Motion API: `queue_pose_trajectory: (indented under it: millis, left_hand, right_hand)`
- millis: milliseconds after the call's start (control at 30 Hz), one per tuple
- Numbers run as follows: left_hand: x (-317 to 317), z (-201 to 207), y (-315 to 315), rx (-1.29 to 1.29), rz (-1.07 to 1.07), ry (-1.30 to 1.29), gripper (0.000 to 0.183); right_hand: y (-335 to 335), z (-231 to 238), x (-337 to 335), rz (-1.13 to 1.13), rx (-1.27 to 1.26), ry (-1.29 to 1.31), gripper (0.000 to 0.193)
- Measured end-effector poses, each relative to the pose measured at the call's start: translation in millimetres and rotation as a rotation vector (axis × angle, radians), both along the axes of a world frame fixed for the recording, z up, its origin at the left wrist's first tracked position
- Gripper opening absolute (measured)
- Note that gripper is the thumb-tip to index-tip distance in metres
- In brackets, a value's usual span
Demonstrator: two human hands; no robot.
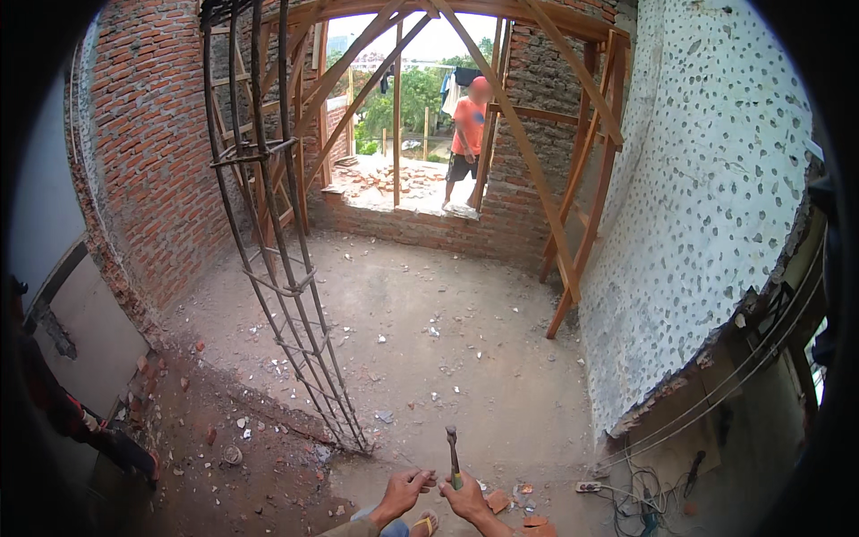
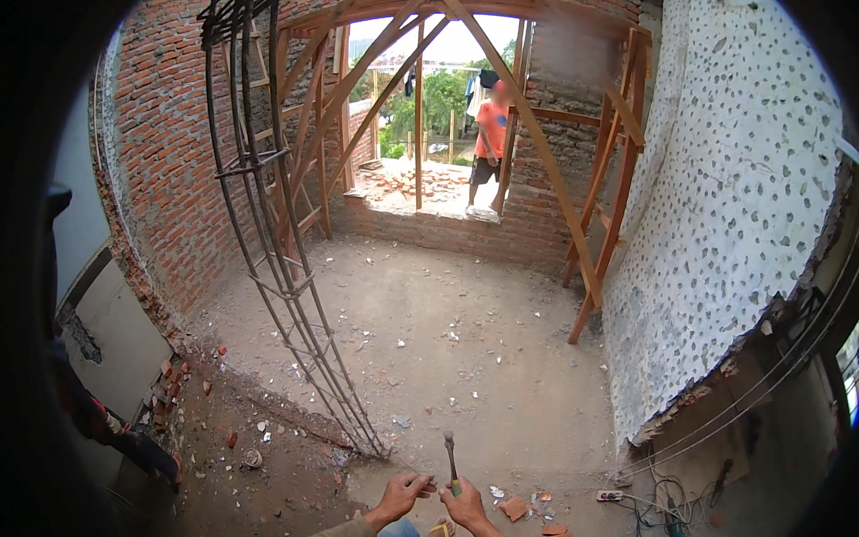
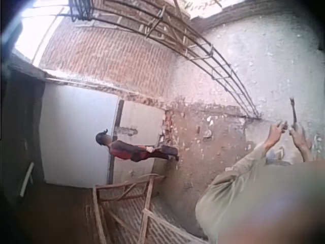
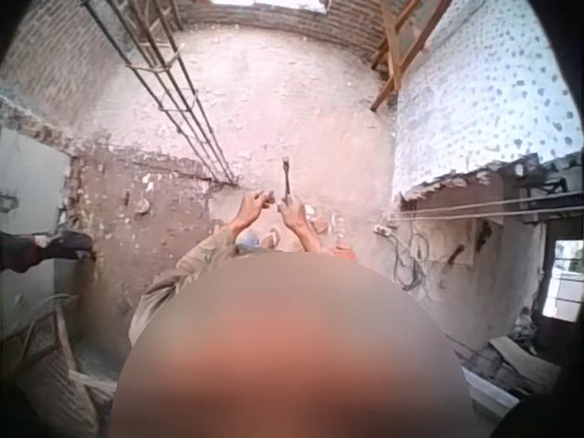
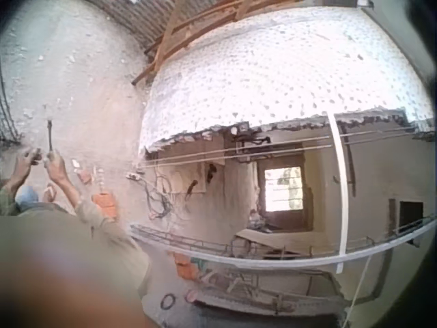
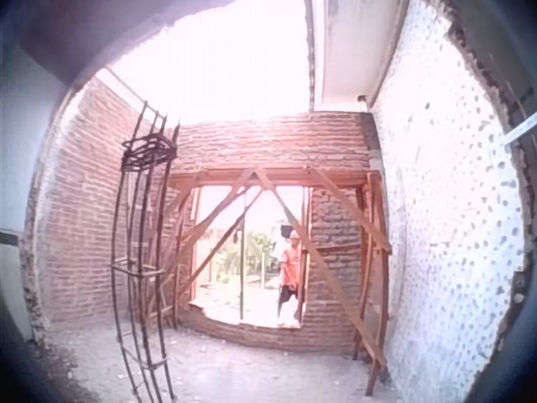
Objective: The person assembles a metal frame by attaching a horizontal metal bar to a vertical frame using pliers and wire. They use a spirit level to check alignment and make adjustments as needed.
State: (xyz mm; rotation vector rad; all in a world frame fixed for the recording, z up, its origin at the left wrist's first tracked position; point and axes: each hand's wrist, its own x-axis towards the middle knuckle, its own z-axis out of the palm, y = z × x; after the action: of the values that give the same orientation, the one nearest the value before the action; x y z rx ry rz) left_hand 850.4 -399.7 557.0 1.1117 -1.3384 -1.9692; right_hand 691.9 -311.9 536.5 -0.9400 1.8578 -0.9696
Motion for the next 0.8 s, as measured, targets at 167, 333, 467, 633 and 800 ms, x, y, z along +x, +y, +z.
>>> queue_pose_trajectory:
  millis: [167,333,467,633,800]
  left_hand:
    - [-73.0,2.4,-115.5,-0.116,0.256,0.114,0.030]
    - [-128.4,-4.9,-249.0,-0.094,0.406,0.203,0.031]
    - [-185.0,-28.1,-356.0,0.025,0.455,0.206,0.034]
    - [-249.0,-23.3,-488.0,0.224,0.676,0.229,0.033]
    - [-291.4,-2.6,-577.0,0.082,0.563,0.295,0.032]
  right_hand:
    - [-79.8,18.6,-66.3,-0.279,-0.473,-0.023,0.029]
    - [-151.2,53.1,-152.3,-0.453,-0.519,-0.272,0.026]
    - [-232.4,48.1,-210.5,-0.424,-0.377,-0.127,0.027]
    - [-345.5,55.6,-242.5,-0.320,-0.097,-0.076,0.032]
    - [-448.6,92.3,-263.2,-0.110,-0.112,0.174,0.046]
